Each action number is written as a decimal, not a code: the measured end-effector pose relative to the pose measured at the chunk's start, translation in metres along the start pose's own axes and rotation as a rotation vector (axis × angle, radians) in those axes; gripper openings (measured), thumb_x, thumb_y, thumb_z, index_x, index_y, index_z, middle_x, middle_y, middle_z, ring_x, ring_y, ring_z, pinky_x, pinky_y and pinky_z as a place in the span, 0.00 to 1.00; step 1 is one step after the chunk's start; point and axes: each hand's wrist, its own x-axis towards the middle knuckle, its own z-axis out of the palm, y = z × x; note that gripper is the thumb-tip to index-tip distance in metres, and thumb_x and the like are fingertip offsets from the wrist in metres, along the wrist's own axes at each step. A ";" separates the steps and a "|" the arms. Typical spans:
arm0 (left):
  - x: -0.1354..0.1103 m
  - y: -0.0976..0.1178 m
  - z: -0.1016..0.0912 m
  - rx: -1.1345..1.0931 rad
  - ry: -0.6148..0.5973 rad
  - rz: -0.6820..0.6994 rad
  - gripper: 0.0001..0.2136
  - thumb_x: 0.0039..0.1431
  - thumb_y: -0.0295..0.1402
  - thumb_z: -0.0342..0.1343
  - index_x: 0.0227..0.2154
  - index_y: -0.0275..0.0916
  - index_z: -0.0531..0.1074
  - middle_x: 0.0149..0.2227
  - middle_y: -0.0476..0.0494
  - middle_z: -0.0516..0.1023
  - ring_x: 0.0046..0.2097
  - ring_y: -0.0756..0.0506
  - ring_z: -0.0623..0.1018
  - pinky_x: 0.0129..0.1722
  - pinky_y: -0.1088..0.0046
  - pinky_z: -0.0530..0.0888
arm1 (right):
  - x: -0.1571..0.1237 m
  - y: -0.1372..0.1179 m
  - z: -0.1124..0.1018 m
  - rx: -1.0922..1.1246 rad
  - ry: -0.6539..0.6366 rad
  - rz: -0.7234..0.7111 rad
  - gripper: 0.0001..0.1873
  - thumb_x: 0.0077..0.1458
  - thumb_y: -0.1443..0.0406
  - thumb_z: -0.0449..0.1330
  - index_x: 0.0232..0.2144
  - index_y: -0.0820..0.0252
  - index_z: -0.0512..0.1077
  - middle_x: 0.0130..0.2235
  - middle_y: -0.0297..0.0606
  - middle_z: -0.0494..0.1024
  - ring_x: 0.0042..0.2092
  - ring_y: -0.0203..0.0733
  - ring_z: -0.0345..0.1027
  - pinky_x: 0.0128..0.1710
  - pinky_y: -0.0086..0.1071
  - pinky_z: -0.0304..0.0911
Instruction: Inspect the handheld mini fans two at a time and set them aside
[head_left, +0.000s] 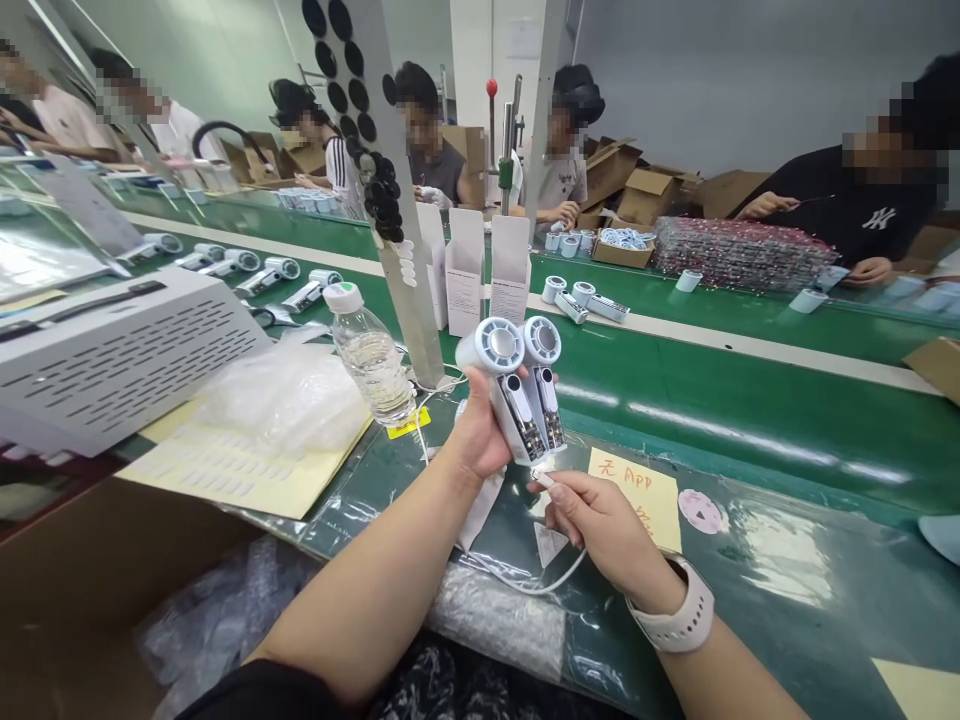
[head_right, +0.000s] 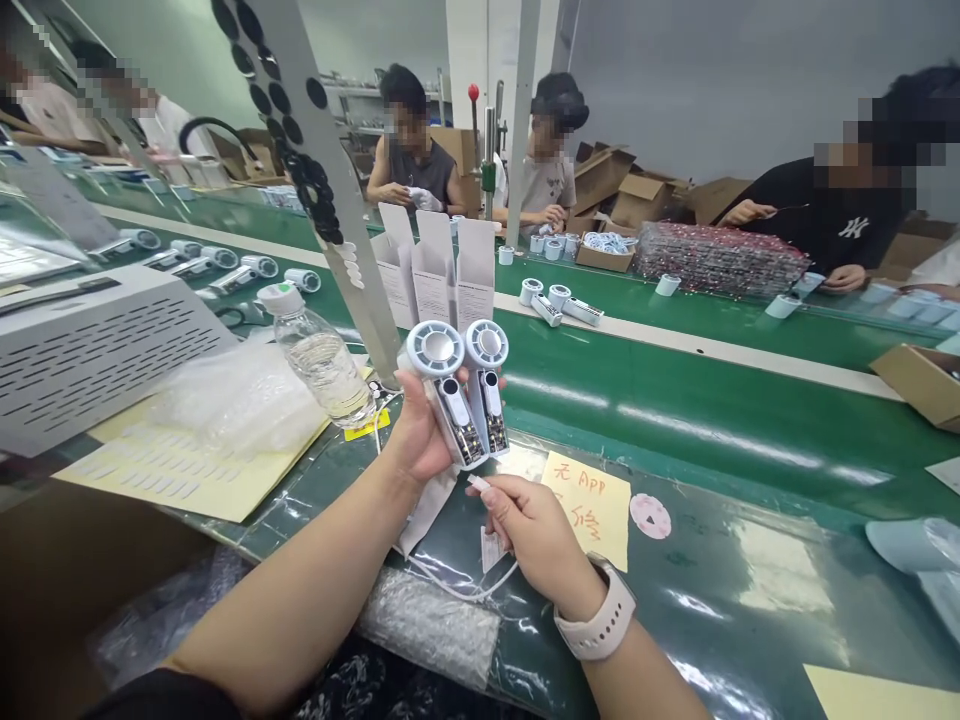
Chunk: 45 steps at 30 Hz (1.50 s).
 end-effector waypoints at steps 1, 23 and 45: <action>-0.001 -0.001 0.002 -0.003 -0.013 -0.002 0.32 0.36 0.65 0.65 0.29 0.38 0.73 0.40 0.38 0.83 0.51 0.33 0.80 0.47 0.58 0.78 | 0.000 0.000 0.002 0.019 0.004 -0.013 0.25 0.57 0.43 0.59 0.34 0.59 0.73 0.16 0.22 0.57 0.22 0.37 0.57 0.28 0.34 0.60; -0.006 -0.007 0.008 0.054 -0.062 0.087 0.33 0.31 0.68 0.63 0.21 0.37 0.74 0.42 0.39 0.82 0.48 0.35 0.80 0.46 0.61 0.78 | -0.006 0.002 0.028 0.276 0.082 -0.095 0.23 0.60 0.44 0.59 0.30 0.57 0.68 0.15 0.22 0.61 0.18 0.32 0.57 0.26 0.30 0.59; -0.006 -0.005 0.010 -0.097 -0.038 0.019 0.32 0.32 0.65 0.66 0.20 0.37 0.71 0.43 0.40 0.82 0.47 0.37 0.81 0.45 0.61 0.79 | -0.003 0.000 0.014 -0.008 0.226 -0.180 0.22 0.60 0.46 0.59 0.27 0.57 0.72 0.29 0.37 0.77 0.34 0.41 0.69 0.37 0.34 0.64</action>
